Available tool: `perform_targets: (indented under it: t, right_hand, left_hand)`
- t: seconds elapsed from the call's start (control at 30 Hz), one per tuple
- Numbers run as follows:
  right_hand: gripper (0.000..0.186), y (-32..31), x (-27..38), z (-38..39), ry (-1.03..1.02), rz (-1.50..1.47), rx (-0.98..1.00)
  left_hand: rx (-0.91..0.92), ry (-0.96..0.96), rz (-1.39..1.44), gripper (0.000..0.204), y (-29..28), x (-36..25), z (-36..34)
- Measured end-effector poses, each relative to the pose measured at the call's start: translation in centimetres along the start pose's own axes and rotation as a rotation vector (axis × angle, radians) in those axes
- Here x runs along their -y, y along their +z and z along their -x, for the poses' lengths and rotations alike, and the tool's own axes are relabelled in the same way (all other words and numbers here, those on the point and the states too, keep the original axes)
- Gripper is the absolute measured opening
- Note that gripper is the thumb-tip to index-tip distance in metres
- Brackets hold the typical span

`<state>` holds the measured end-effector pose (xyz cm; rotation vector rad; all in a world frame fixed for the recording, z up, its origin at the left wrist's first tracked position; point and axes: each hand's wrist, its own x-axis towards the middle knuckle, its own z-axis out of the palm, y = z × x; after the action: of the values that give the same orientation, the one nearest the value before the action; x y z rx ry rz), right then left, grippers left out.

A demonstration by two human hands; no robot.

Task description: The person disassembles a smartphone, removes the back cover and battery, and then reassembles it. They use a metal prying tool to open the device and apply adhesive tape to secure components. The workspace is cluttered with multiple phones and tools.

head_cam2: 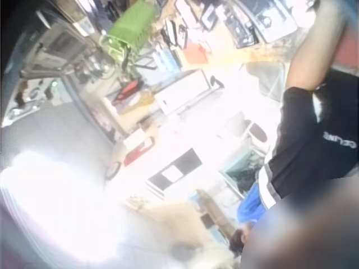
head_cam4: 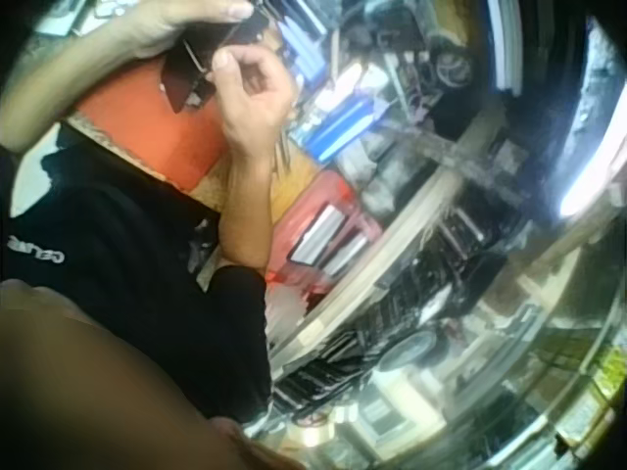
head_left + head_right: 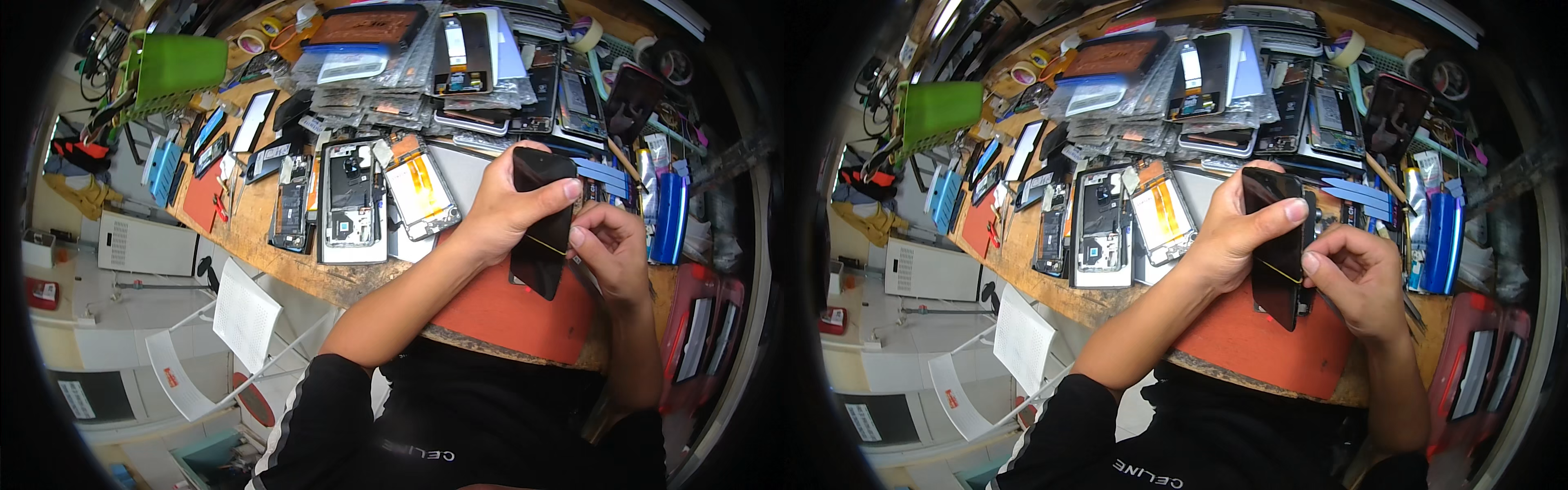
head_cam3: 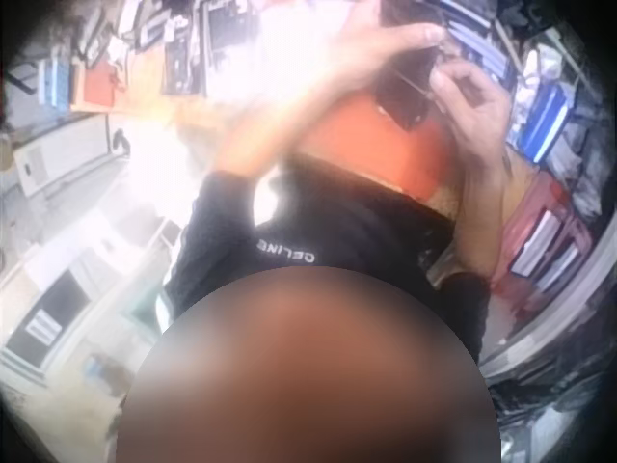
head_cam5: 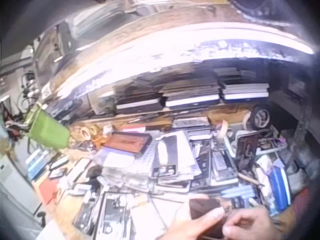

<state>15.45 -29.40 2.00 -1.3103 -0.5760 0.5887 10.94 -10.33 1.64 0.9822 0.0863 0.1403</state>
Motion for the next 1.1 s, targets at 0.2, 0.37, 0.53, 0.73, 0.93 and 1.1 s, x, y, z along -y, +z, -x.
perform_targets:
  t: [0.2,0.37,0.53,0.73,0.93,1.1]
  right_hand:
    - [0.008,-0.08,0.07,0.11,0.022,-0.005,-0.016]
    - [0.008,-0.03,0.23,0.18,0.026,-0.001,-0.017]
    - [0.008,-0.09,0.07,0.12,0.024,-0.015,-0.016]
    - [0.007,-0.24,-0.04,0.18,0.032,-0.017,-0.010]
    - [0.006,-0.23,0.14,0.14,0.025,-0.015,0.004]
    - [0.006,-0.25,0.13,0.14,0.020,-0.011,0.007]
  left_hand:
    - [0.026,0.024,0.014,0.047,-0.21,0.28,-0.01]
    - [0.022,0.038,-0.005,0.048,-0.17,0.41,-0.09]
    - [0.013,0.016,-0.022,0.047,-0.15,0.23,-0.02]
    - [-0.006,0.017,-0.031,0.046,-0.02,0.06,0.09]
    - [0.006,0.012,-0.033,0.048,-0.04,0.00,0.05]
    - [0.014,0.004,-0.025,0.048,-0.09,-0.04,0.09]
